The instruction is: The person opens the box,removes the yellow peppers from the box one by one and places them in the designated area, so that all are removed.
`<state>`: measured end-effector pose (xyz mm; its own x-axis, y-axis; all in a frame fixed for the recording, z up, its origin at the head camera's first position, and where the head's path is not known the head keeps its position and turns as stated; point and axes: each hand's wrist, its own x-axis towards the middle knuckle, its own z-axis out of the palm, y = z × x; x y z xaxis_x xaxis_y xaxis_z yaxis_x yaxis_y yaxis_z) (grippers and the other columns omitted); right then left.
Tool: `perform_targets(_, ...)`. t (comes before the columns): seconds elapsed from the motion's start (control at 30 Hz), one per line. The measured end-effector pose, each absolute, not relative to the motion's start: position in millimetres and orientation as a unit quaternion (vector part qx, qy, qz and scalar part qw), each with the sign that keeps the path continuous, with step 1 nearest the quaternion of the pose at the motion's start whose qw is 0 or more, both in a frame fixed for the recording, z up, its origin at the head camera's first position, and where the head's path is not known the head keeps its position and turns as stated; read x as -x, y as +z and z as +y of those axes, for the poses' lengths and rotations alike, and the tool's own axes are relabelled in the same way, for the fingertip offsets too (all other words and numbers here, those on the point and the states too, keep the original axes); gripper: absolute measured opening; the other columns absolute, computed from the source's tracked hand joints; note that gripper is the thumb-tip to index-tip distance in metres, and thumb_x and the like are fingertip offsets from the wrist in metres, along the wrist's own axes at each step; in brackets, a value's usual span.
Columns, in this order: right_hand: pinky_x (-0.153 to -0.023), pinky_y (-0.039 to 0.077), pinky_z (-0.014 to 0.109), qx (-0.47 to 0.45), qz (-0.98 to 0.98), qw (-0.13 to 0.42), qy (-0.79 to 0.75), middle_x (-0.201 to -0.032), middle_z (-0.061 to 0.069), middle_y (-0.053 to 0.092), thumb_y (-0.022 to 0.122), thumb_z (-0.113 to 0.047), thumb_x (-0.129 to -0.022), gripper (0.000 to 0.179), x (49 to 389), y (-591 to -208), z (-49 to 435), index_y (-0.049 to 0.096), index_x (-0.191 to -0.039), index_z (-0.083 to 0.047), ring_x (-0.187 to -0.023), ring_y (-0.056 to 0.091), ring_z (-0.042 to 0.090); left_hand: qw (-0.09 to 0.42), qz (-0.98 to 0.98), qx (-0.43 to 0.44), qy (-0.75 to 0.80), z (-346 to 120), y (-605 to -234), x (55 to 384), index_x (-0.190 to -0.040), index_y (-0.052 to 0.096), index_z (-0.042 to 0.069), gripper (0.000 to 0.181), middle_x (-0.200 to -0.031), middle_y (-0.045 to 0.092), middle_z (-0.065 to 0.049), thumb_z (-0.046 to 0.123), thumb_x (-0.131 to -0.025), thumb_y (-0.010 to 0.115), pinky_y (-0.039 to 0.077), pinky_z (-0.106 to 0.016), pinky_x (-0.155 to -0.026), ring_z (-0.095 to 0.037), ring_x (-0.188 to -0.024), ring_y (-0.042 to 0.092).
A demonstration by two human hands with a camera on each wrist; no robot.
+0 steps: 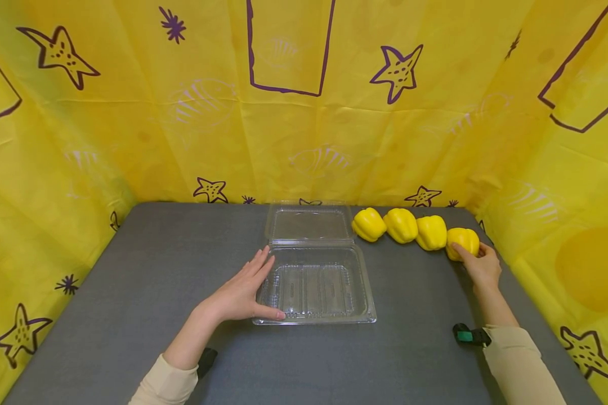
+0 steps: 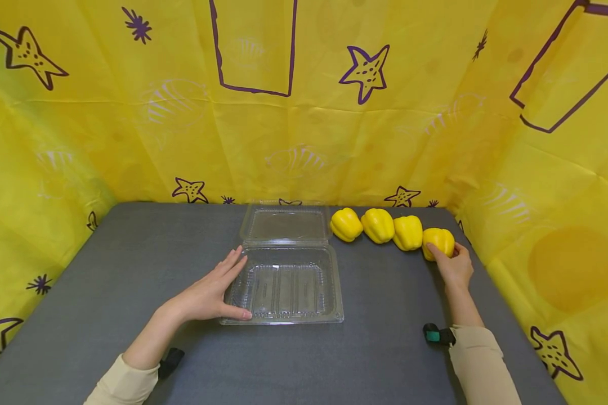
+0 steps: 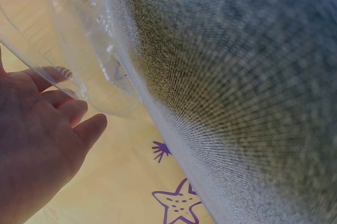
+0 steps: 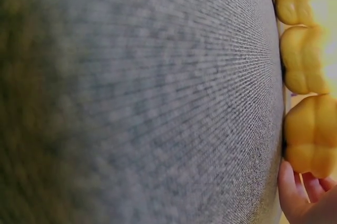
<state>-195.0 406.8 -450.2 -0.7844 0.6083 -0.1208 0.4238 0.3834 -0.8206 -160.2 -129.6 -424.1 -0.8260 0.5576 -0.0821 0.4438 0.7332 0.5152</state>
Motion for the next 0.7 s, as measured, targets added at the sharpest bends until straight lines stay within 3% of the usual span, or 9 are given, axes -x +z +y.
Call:
perform_targets(0.3, -0.098, 0.041, 0.041, 0.308, -0.826, 0.1, 0.461, -0.149, 0.024, 0.035, 0.062, -0.056, -0.087, 0.095, 191.3, -448.6, 402.8, 0.022, -0.153, -0.001, -0.13, 0.037, 0.037, 0.111, 0.925, -0.275, 0.239, -130.0, -424.0, 160.4, -0.155, 0.017, 0.003, 0.13, -0.163, -0.004, -0.007, 0.078, -0.063, 0.07, 0.01, -0.049, -0.117, -0.025, -0.149, -0.003)
perform_targets(0.57, -0.115, 0.018, 0.051, 0.277, -0.825, 0.17, 0.462, -0.155, 0.023, 0.024, 0.064, -0.042, -0.09, 0.086, 180.8, -437.1, 383.6, 0.023, -0.153, -0.001, -0.141, 0.018, 0.041, 0.108, 0.925, -0.276, 0.236, -130.6, -422.8, 160.1, -0.155, 0.017, 0.004, 0.13, -0.163, -0.004, -0.007, 0.079, -0.063, 0.069, 0.009, -0.05, -0.117, -0.025, -0.149, -0.003)
perform_targets(0.7, -0.112, 0.019, 0.057, 0.248, -0.84, 0.203, 0.438, -0.154, 0.023, 0.023, 0.066, -0.038, -0.089, 0.081, 176.4, -430.2, 367.3, 0.028, -0.152, -0.003, -0.14, 0.014, 0.043, 0.106, 0.926, -0.278, 0.232, -130.7, -422.2, 160.0, -0.156, 0.017, 0.004, 0.13, -0.163, -0.004, -0.007, 0.08, -0.063, 0.068, 0.008, -0.051, -0.117, -0.025, -0.149, -0.003)
